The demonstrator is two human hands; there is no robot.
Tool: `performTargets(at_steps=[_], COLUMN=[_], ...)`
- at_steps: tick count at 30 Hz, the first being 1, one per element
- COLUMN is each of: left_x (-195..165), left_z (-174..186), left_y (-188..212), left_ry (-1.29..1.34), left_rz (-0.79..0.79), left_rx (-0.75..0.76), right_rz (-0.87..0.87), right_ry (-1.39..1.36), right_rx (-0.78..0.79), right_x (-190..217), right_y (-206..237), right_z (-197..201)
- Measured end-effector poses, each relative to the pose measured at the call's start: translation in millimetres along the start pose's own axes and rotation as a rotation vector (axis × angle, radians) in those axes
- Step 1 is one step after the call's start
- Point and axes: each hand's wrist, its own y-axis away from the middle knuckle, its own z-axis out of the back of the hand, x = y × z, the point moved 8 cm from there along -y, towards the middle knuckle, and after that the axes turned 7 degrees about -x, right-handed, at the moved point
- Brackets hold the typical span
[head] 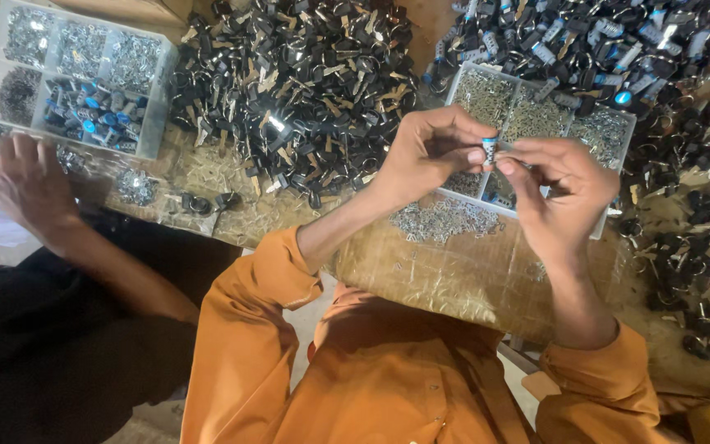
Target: The person assembles small key components by hand, picking a black key body and inserting a metal pin into it. They repeat this process multiple times, placing the finished components into a compartmentalized plastic container on the table.
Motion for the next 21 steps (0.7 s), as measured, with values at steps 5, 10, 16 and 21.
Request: performTargets(at_steps=[5, 10, 16, 21], left_x=[-1.9, -11.8, -14.8, -8.4], left_z=[-1.4, -2.5, -5.5, -4.7], left_y=[5.0, 6.2, 4.4, 2.9], left_ry=[-0.044, -0.141, -0.113, -0.084], left_rz=[-0.005, -0.047, -0.016, 0.079], left_rx=[-0.035, -0.032, -0.009, 0.011], right_rz=[-0.039, -0.118, -0.173, -0.208], right_ry=[0.05, 0.004, -0.145, -0.271], right_rx=[0.008, 0.011, 0.057, 0.115], right_x=[-5.0, -17.7, -23.1, -26.1], right_y=[1.8, 0.6, -0.9, -9.4], right_z=[-5.2, -4.3, -4.8, -5.4])
